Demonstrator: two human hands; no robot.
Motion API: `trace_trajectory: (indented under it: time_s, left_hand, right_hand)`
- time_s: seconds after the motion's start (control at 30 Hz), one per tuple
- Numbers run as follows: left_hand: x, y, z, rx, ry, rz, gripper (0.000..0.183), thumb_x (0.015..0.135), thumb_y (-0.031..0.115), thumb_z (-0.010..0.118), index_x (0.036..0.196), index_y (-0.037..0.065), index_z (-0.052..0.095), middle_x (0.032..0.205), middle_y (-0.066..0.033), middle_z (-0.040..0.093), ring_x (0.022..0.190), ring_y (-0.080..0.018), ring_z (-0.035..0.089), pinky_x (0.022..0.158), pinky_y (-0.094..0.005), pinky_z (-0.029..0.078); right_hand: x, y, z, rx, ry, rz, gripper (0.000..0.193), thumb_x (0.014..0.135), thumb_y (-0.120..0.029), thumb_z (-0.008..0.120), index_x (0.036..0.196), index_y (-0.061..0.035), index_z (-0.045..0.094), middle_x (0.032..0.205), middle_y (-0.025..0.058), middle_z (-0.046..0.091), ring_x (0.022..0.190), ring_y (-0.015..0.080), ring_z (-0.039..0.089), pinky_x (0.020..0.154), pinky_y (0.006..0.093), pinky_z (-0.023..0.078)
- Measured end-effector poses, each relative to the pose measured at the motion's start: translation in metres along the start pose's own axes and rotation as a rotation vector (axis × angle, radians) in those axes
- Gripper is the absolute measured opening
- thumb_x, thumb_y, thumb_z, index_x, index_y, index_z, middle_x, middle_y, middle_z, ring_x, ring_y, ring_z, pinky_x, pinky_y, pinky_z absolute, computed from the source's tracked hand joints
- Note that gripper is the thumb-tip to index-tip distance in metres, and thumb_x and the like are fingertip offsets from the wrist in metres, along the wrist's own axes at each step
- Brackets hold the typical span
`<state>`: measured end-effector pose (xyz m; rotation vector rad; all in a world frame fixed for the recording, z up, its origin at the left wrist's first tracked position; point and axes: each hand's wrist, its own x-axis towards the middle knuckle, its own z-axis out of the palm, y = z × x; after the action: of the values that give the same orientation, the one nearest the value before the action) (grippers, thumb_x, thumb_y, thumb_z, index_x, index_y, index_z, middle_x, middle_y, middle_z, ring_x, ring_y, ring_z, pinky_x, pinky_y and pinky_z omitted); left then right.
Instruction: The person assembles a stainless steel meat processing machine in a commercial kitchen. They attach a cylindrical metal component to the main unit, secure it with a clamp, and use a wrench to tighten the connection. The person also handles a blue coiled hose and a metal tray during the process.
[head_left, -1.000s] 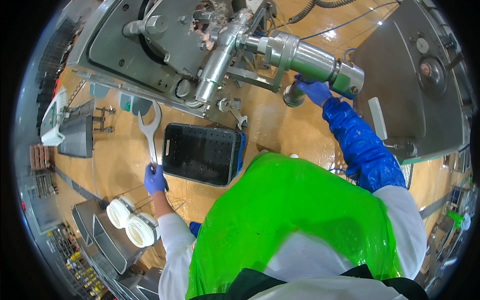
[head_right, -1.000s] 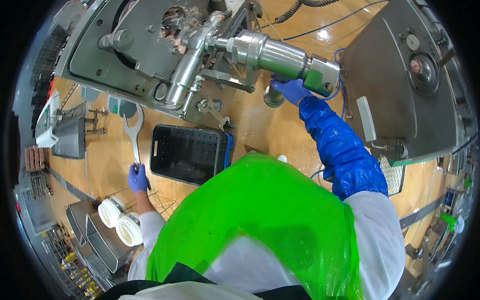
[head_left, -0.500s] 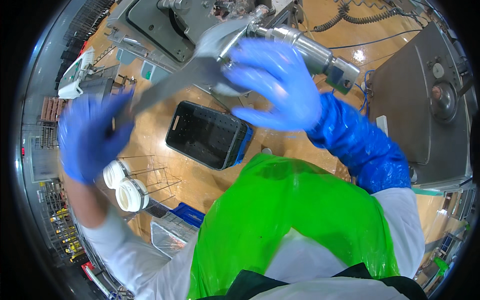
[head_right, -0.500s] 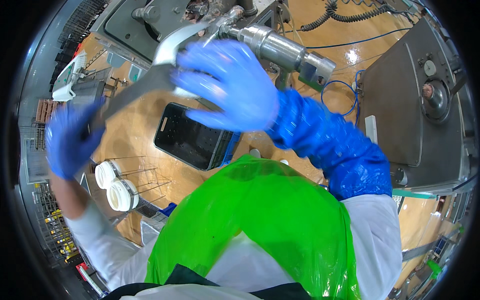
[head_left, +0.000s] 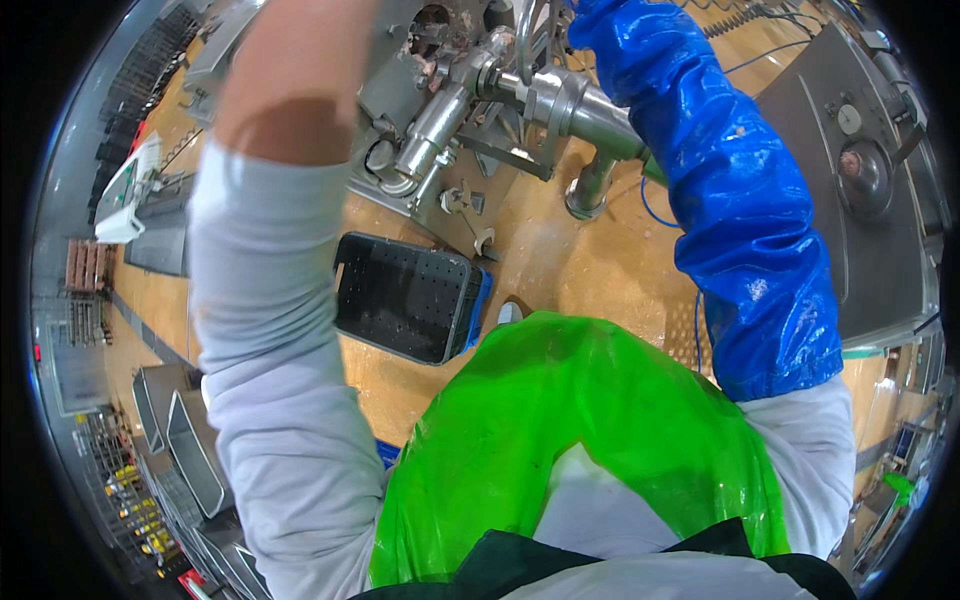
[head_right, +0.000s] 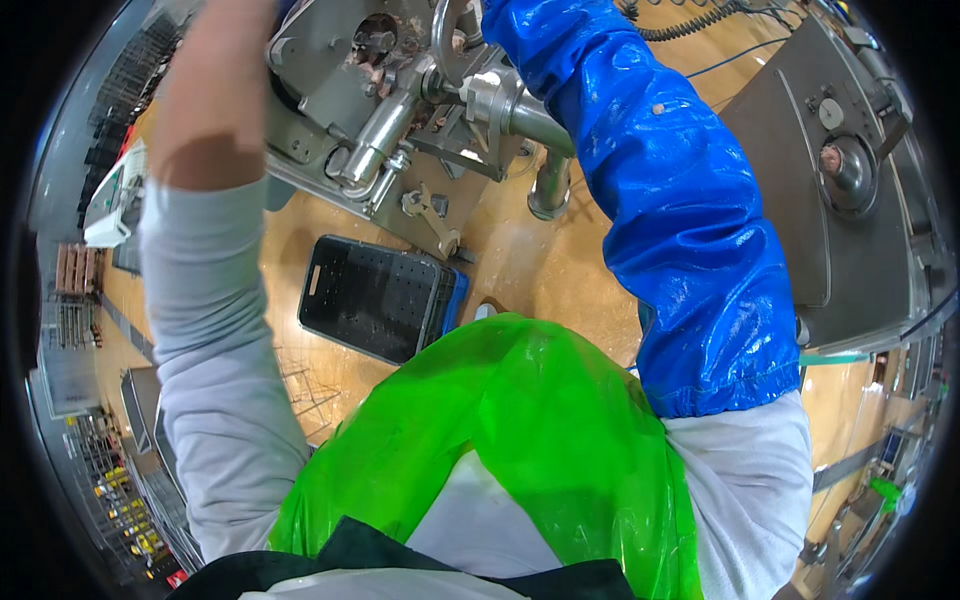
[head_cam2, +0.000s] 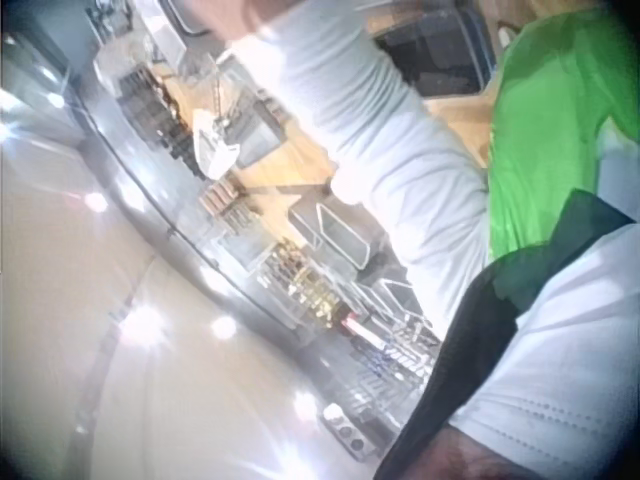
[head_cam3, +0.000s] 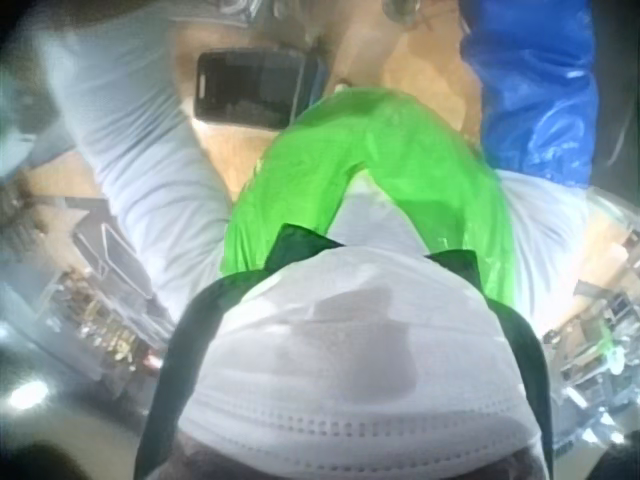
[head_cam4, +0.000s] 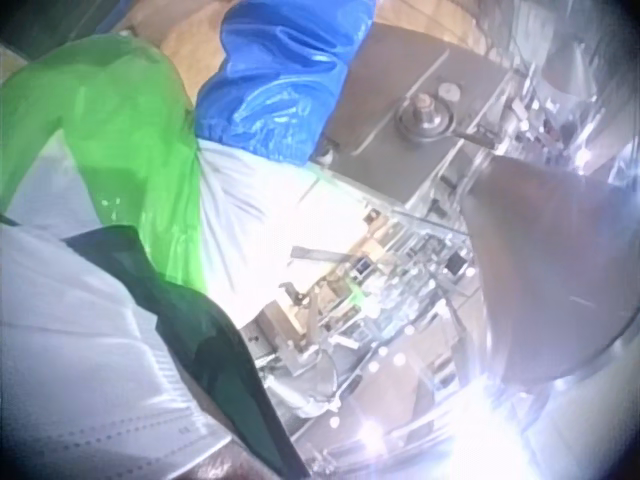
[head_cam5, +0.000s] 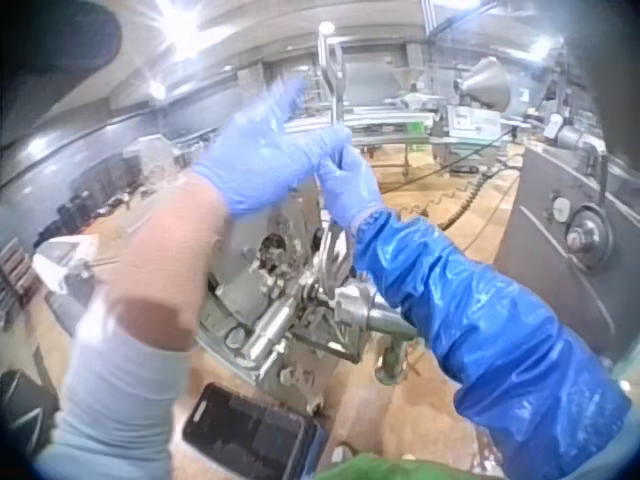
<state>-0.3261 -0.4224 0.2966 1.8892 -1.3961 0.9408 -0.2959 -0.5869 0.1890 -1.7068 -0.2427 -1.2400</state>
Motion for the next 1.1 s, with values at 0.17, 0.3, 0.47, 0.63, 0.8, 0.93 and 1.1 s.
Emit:
trace_trajectory:
  time_s: [0.17,0.3,0.47,0.63,0.8,0.93,1.1]
  left_hand:
    - [-0.007,-0.054,0.063,-0.506,-0.487,-0.416,0.082,0.085,0.049,0.063,0.136,-0.011,0.039,0.129,-0.0289,0.054,0.122,-0.0339,0.054,0.102,-0.0390,0.042]
    - [0.004,-0.063,0.135,-0.287,-0.511,-0.380,0.085,0.087,0.057,0.056,0.135,-0.011,0.041,0.124,-0.0311,0.057,0.117,-0.0386,0.056,0.101,-0.0383,0.043]
    - [0.020,-0.117,0.231,0.159,-0.551,0.053,0.063,0.083,0.047,0.064,0.117,-0.006,0.054,0.110,-0.0283,0.063,0.106,-0.0380,0.061,0.092,-0.0431,0.047]
    - [0.064,-0.103,0.167,0.350,-0.249,0.264,0.032,0.080,0.018,0.066,0.105,0.000,0.056,0.097,-0.0218,0.066,0.091,-0.0382,0.065,0.081,-0.0458,0.053]
    - [0.102,-0.084,0.187,0.487,-0.404,0.279,0.025,0.090,0.018,0.052,0.106,0.000,0.059,0.103,-0.0238,0.067,0.094,-0.0361,0.067,0.082,-0.0430,0.054]
    - [0.061,-0.127,0.250,0.323,-0.326,0.042,0.027,0.091,0.019,0.049,0.107,0.001,0.061,0.100,-0.0239,0.068,0.096,-0.0356,0.067,0.083,-0.0448,0.053]
    - [0.070,-0.091,0.218,0.113,-0.441,-0.034,0.026,0.089,0.016,0.049,0.103,-0.001,0.063,0.099,-0.0259,0.067,0.097,-0.0370,0.066,0.084,-0.0460,0.052]
  right_hand:
    - [-0.041,0.014,0.020,-0.073,-0.157,0.527,0.031,0.092,-0.023,0.053,0.113,-0.0004,0.059,0.087,0.0110,0.064,0.076,0.0195,0.060,0.069,0.0352,0.050]
    - [-0.053,0.092,-0.016,-0.388,-0.247,0.069,0.038,0.094,-0.023,0.052,0.126,-0.0024,0.054,0.122,0.0182,0.057,0.112,0.0282,0.054,0.095,0.0379,0.043]
    - [-0.074,0.062,-0.005,-0.291,-0.204,0.235,0.041,0.095,-0.025,0.051,0.128,-0.0020,0.052,0.125,0.0187,0.056,0.116,0.0297,0.052,0.100,0.0371,0.039]
    - [-0.005,0.013,0.003,-0.126,-0.123,0.513,0.024,0.092,-0.022,0.051,0.106,-0.0039,0.057,0.078,0.0100,0.060,0.065,0.0229,0.052,0.062,0.0385,0.046]
    - [0.013,0.012,-0.020,-0.287,-0.060,0.456,0.027,0.087,-0.015,0.054,0.112,-0.0063,0.056,0.086,0.0149,0.062,0.076,0.0267,0.061,0.067,0.0392,0.050]
    - [-0.030,0.102,-0.019,-1.027,-0.379,-0.154,0.052,0.072,-0.001,0.057,0.123,-0.0095,0.054,0.126,0.0263,0.050,0.116,0.0403,0.049,0.094,0.0449,0.046]
    - [-0.024,0.081,-0.027,-0.860,-0.279,-0.230,0.053,0.073,0.002,0.055,0.125,-0.0078,0.050,0.119,0.0284,0.052,0.110,0.0421,0.052,0.091,0.0442,0.047]
